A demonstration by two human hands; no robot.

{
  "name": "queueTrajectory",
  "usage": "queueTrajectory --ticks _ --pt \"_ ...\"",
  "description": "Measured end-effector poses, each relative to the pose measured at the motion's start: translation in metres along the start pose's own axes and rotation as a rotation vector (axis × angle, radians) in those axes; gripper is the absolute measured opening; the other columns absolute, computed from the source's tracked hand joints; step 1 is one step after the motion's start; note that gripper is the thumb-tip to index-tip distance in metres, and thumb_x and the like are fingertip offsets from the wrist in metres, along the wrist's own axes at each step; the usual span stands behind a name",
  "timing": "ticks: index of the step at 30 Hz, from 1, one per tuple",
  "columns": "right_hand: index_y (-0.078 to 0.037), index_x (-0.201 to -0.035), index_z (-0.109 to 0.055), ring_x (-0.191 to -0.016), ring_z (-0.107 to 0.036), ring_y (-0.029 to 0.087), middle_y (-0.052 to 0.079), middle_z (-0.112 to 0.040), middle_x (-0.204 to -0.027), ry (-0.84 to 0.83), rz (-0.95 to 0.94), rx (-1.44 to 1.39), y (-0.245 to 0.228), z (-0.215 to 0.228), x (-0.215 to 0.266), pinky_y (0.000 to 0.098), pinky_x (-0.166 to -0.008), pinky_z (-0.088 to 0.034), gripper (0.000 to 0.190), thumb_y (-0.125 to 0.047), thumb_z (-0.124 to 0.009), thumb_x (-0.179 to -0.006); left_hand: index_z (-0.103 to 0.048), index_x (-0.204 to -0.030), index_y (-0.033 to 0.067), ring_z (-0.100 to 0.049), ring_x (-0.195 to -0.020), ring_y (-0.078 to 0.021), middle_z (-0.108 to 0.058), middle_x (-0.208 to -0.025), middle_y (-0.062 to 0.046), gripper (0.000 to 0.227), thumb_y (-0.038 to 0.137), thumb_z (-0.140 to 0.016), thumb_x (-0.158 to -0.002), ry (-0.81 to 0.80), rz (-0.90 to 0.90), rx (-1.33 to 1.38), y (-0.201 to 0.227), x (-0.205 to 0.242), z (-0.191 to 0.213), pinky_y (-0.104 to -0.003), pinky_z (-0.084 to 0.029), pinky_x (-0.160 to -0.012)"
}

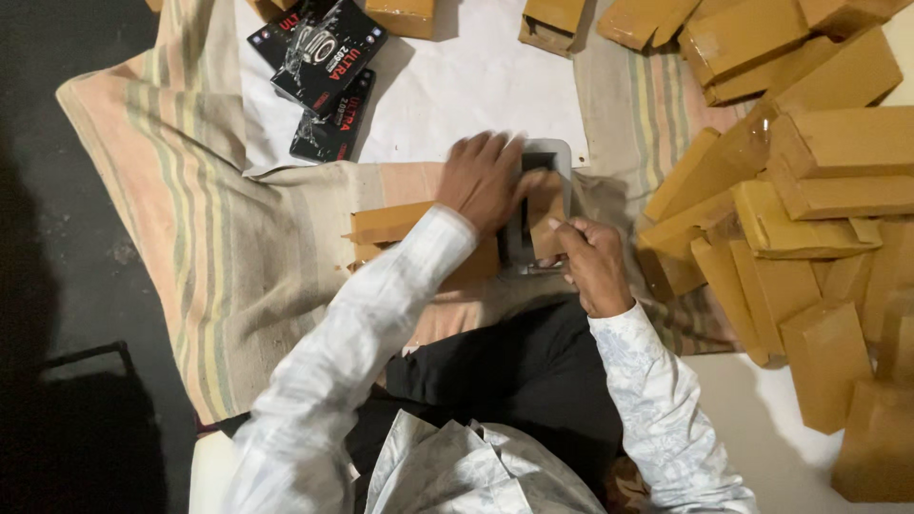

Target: The person places small black product boxes into brown cardboard shipping boxes, closes the flaps, and seals them with packing tape using a handheld dispenser. The sealed boxes are then set aside in a growing stack.

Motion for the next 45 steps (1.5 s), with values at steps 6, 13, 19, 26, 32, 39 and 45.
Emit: queueTrajectory --ticks 6,13,19,26,32,39,45 --pt "0.001 -0.096 -0.067 -0.054 -0.066 0.013 0.009 -0.071 -0.076 -0.094 -0.032 -0.091 0.009 -0.002 0.004 0.0238 -0.037 -0.039 0.022 -0.020 -0.065 -0.096 -0.019 -0.160 0.0116 -0.024 -0.150 -0.0394 -0.030 -0.162 -0.021 0.125 0.085 -0.066 -0.070 -0.328 -0.178 -0.215 -0.023 0.090 0.019 -0.067 -0.019 -0.117" --pt "0.000 -0.095 -0.065 -0.055 -0.066 0.016 0.010 -0.069 -0.075 -0.092 -0.019 -0.128 0.023 0.001 0.004 0.0264 -0.039 -0.042 0.023 -0.022 -0.068 -0.096 -0.008 -0.162 0.0367 -0.040 -0.139 -0.0415 -0.014 -0.168 -0.021 0.139 0.080 -0.082 -0.053 -0.460 -0.306 -0.388 -0.014 0.063 -0.008 -0.054 -0.043 -0.097" --pt "-0.002 -0.092 -0.062 -0.054 -0.064 0.014 0.008 -0.068 -0.074 -0.043 -0.045 -0.072 0.031 0.003 0.002 0.0246 -0.039 -0.041 0.022 -0.022 -0.069 -0.096 -0.012 -0.162 0.0363 -0.060 -0.107 -0.0371 -0.034 -0.156 -0.020 0.144 0.077 -0.090 -0.047 -0.556 -0.204 -0.348 -0.013 0.056 -0.015 -0.046 -0.049 -0.081" --pt "-0.001 -0.091 -0.063 -0.053 -0.063 0.015 0.009 -0.067 -0.072 -0.070 -0.021 -0.107 0.032 0.004 0.002 0.0243 -0.038 -0.042 0.021 -0.021 -0.069 -0.096 -0.016 -0.163 0.0290 -0.060 -0.108 -0.0351 -0.050 -0.134 -0.011 0.143 0.073 -0.090 -0.049 -0.586 -0.195 -0.377 -0.010 0.052 -0.026 -0.046 -0.050 -0.081" --pt "-0.002 -0.091 -0.063 -0.052 -0.063 0.015 0.009 -0.068 -0.072 -0.071 -0.038 -0.091 0.025 0.000 -0.001 0.0246 -0.037 -0.042 0.020 -0.021 -0.068 -0.095 -0.012 -0.159 0.0409 -0.061 -0.101 -0.0389 -0.040 -0.146 -0.020 0.139 0.072 -0.090 -0.048 -0.470 -0.255 -0.377 -0.010 0.058 -0.016 -0.046 -0.051 -0.076" --pt "-0.001 -0.088 -0.063 -0.053 -0.063 0.015 0.009 -0.066 -0.072 -0.088 0.006 -0.090 0.020 -0.004 0.005 0.0243 -0.039 -0.043 0.021 -0.019 -0.069 -0.097 -0.015 -0.162 0.0395 -0.060 -0.108 -0.0393 -0.045 -0.141 -0.022 0.137 0.072 -0.090 -0.052 -0.499 -0.203 -0.374 -0.013 0.059 -0.022 -0.049 -0.051 -0.082" --pt "-0.002 -0.086 -0.064 -0.053 -0.063 0.014 0.008 -0.065 -0.071 -0.022 -0.001 -0.055 0.023 -0.001 0.015 0.0251 -0.039 -0.044 0.021 -0.019 -0.070 -0.096 -0.018 -0.159 0.0434 -0.055 -0.113 -0.0393 -0.046 -0.137 -0.020 0.134 0.063 -0.094 -0.051 -0.465 -0.166 -0.285 -0.011 0.061 -0.020 -0.051 -0.048 -0.088"
Point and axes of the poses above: each hand's wrist, its own x-axis away from the middle knuckle, its own z-axis out of the back of the hand, y = z × x, the point moved 6 cm from there along -x, towards the middle knuckle
